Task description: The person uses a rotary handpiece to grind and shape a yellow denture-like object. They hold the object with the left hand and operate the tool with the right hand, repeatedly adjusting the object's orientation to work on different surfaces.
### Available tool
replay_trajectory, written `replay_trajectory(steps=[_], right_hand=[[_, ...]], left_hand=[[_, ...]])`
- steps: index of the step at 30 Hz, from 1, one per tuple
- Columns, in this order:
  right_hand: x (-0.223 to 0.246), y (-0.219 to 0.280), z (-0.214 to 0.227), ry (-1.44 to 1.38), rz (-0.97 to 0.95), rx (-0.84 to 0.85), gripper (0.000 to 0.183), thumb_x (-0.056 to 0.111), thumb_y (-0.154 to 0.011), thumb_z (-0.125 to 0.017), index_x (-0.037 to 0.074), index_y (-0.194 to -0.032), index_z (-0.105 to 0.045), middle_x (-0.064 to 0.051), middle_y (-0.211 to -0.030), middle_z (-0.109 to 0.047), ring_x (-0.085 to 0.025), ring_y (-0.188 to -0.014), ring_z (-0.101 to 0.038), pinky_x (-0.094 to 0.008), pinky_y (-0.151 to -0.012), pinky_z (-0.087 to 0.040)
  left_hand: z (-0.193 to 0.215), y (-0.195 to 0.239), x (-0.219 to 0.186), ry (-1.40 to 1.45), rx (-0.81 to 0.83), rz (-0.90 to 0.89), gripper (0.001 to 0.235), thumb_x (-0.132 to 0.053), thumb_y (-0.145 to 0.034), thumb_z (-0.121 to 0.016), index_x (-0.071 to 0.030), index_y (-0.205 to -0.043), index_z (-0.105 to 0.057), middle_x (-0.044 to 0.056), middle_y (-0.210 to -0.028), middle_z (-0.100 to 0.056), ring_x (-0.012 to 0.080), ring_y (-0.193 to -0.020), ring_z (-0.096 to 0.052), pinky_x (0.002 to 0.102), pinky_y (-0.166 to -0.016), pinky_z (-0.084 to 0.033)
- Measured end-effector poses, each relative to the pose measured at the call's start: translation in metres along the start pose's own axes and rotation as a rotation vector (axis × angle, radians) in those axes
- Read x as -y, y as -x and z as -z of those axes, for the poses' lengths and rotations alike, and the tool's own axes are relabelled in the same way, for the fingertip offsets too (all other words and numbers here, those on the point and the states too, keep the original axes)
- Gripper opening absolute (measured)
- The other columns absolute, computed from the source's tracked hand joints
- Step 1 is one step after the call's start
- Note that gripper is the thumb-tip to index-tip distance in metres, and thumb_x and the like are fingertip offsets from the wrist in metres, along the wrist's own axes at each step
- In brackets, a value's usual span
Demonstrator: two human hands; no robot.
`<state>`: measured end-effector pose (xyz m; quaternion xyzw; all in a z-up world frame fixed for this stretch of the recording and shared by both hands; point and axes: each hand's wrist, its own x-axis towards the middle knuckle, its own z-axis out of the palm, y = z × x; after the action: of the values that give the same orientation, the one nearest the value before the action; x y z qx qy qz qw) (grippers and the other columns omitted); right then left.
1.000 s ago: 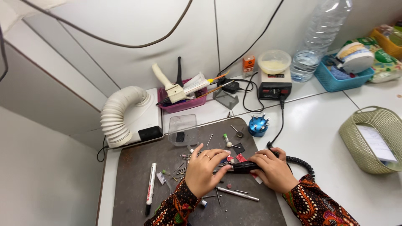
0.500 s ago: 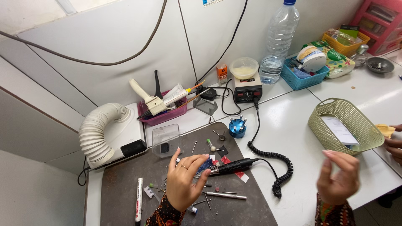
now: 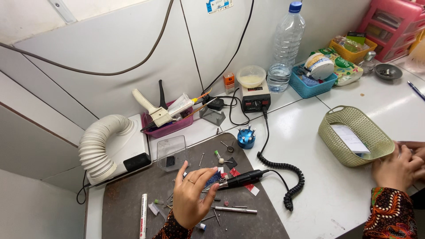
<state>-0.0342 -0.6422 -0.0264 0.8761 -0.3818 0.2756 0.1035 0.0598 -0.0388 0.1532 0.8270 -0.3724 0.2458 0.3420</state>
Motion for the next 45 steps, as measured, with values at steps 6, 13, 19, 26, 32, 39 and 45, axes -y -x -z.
replay_trajectory(steps=[6, 13, 19, 26, 32, 39, 45], right_hand=[[0.001, -0.003, -0.001, 0.244, 0.064, -0.008, 0.029, 0.041, -0.115, -0.062, 0.014, -0.118, -0.071, -0.001, -0.125, -0.066, -0.024, -0.128, -0.042, -0.045, -0.120, -0.023], [-0.018, 0.043, 0.009, 0.135, 0.075, -0.040, 0.013, 0.025, -0.113, -0.064, 0.015, -0.113, -0.072, 0.003, -0.118, -0.068, -0.016, -0.125, -0.046, -0.039, -0.121, -0.025], [-0.018, 0.120, 0.048, -0.144, 0.135, -0.116, 0.016, 0.025, -0.111, -0.068, 0.010, -0.114, -0.067, -0.002, -0.119, -0.066, -0.018, -0.118, -0.054, -0.031, -0.111, -0.041], [0.119, 0.154, 0.136, -0.850, 0.566, 0.108, 0.027, 0.017, -0.079, -0.074, 0.004, -0.102, -0.071, -0.009, -0.109, -0.072, -0.025, -0.105, -0.068, -0.036, -0.092, -0.057], [0.251, 0.160, 0.201, -1.132, 1.293, 0.400, 0.024, 0.018, -0.085, -0.076, 0.004, -0.105, -0.070, -0.007, -0.109, -0.070, -0.025, -0.097, -0.066, -0.037, -0.082, -0.054], [0.309, 0.169, 0.214, -1.078, 1.640, 0.414, 0.023, 0.013, -0.088, -0.065, 0.003, -0.110, -0.067, -0.006, -0.120, -0.064, -0.023, -0.104, -0.059, -0.035, -0.088, -0.049], [0.333, 0.175, 0.207, -1.062, 1.631, 0.371, 0.029, 0.015, -0.088, -0.069, 0.003, -0.114, -0.067, -0.007, -0.118, -0.063, -0.024, -0.102, -0.059, -0.036, -0.088, -0.050]], left_hand=[[-0.001, 0.000, 0.001, 0.002, 0.022, -0.010, 0.031, -0.030, -0.097, -0.066, -0.011, -0.121, -0.070, 0.002, -0.114, -0.075, 0.0194, -0.103, -0.072, 0.062, -0.114, -0.034], [-0.006, 0.004, -0.001, 0.026, 0.053, -0.011, 0.030, -0.032, -0.098, -0.065, -0.013, -0.120, -0.070, 0.002, -0.112, -0.075, 0.0196, -0.102, -0.072, 0.064, -0.114, -0.032], [-0.009, 0.005, -0.003, 0.064, 0.119, 0.008, 0.032, -0.034, -0.097, -0.066, -0.014, -0.122, -0.071, 0.002, -0.111, -0.076, 0.0216, -0.101, -0.072, 0.062, -0.114, -0.032], [-0.009, 0.003, -0.008, 0.068, 0.162, -0.009, 0.034, -0.034, -0.097, -0.067, -0.014, -0.124, -0.070, 0.004, -0.112, -0.075, 0.0233, -0.104, -0.071, 0.061, -0.113, -0.032], [0.005, 0.004, -0.008, 0.073, 0.178, 0.084, 0.027, -0.022, -0.098, -0.062, -0.015, -0.124, -0.069, 0.003, -0.112, -0.075, 0.0235, -0.105, -0.071, 0.060, -0.115, -0.033], [0.011, 0.045, 0.005, 0.081, 0.235, 0.231, 0.032, -0.011, -0.097, -0.057, -0.012, -0.127, -0.067, 0.007, -0.117, -0.072, 0.0268, -0.110, -0.068, 0.054, -0.112, -0.036], [-0.011, 0.089, 0.016, 0.083, 0.196, 0.307, 0.040, -0.003, -0.095, -0.051, -0.007, -0.134, -0.061, 0.012, -0.127, -0.066, 0.0312, -0.118, -0.063, 0.050, -0.111, -0.038]])
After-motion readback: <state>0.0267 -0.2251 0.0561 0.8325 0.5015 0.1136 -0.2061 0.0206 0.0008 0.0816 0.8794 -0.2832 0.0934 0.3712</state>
